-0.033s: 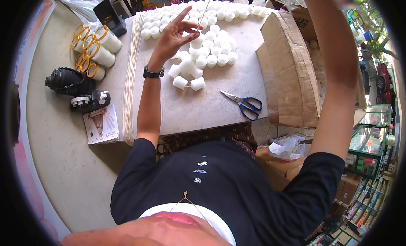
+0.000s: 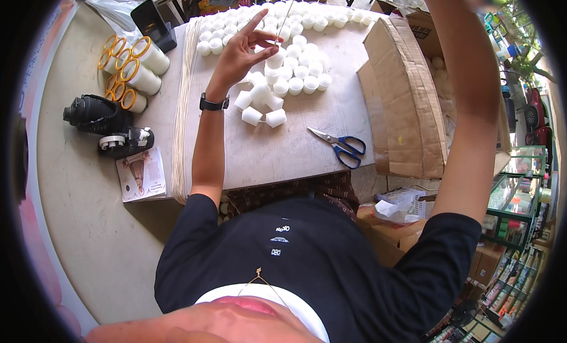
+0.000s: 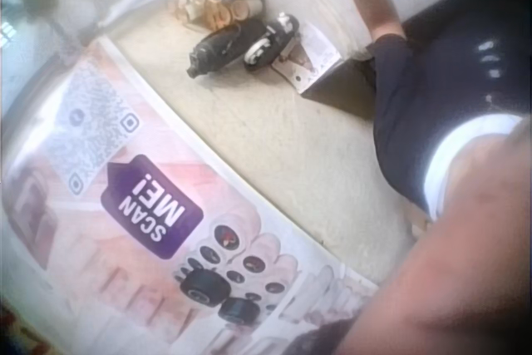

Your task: The person inserts wicks into small white cylindrical candles, trims the wicks with scissors, and arranges the finished candles on the table. The person also uses a thin metal rod to adjust the wick position inside the candles.

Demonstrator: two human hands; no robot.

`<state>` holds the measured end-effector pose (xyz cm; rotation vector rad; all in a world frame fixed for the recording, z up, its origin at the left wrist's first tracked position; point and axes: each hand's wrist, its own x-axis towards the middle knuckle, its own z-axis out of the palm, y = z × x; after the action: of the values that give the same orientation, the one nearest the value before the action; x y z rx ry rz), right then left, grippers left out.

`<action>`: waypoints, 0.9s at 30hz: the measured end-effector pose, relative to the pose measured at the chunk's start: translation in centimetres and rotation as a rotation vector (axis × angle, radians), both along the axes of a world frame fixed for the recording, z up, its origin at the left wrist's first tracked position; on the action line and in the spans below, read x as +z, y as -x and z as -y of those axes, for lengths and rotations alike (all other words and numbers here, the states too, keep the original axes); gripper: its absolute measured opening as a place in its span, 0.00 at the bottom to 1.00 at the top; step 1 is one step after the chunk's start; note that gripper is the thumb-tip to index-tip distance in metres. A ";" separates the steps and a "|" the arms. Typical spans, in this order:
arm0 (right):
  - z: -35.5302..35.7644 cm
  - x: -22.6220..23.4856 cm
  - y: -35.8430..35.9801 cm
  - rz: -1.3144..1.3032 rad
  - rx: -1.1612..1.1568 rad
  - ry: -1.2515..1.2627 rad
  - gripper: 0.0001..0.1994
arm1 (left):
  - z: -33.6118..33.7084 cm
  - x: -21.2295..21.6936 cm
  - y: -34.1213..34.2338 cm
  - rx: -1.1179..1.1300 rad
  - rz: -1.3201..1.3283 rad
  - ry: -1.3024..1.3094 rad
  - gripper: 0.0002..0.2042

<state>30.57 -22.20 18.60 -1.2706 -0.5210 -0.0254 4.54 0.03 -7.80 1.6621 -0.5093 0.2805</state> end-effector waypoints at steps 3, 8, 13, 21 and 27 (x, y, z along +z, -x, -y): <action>0.1 0.4 -0.3 0.030 -0.024 0.068 0.11 | -0.3 0.6 0.4 0.002 -0.010 0.004 0.38; 2.3 1.2 -1.8 0.047 0.043 0.048 0.12 | 0.5 1.3 0.4 -0.005 -0.023 0.061 0.30; -1.3 3.2 4.9 0.042 0.290 0.090 0.16 | -0.3 1.5 1.0 0.190 0.018 -0.112 0.13; -0.7 4.8 10.4 0.140 0.356 0.116 0.19 | -0.7 0.2 -0.1 0.261 -0.049 0.234 0.07; -0.7 3.7 14.0 0.221 0.261 0.158 0.16 | -0.2 -0.3 -0.2 0.281 -0.031 0.190 0.06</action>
<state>16.59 -21.47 22.33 -1.3522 -0.8907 0.0972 4.76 0.25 -8.14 1.5479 -0.2172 0.4931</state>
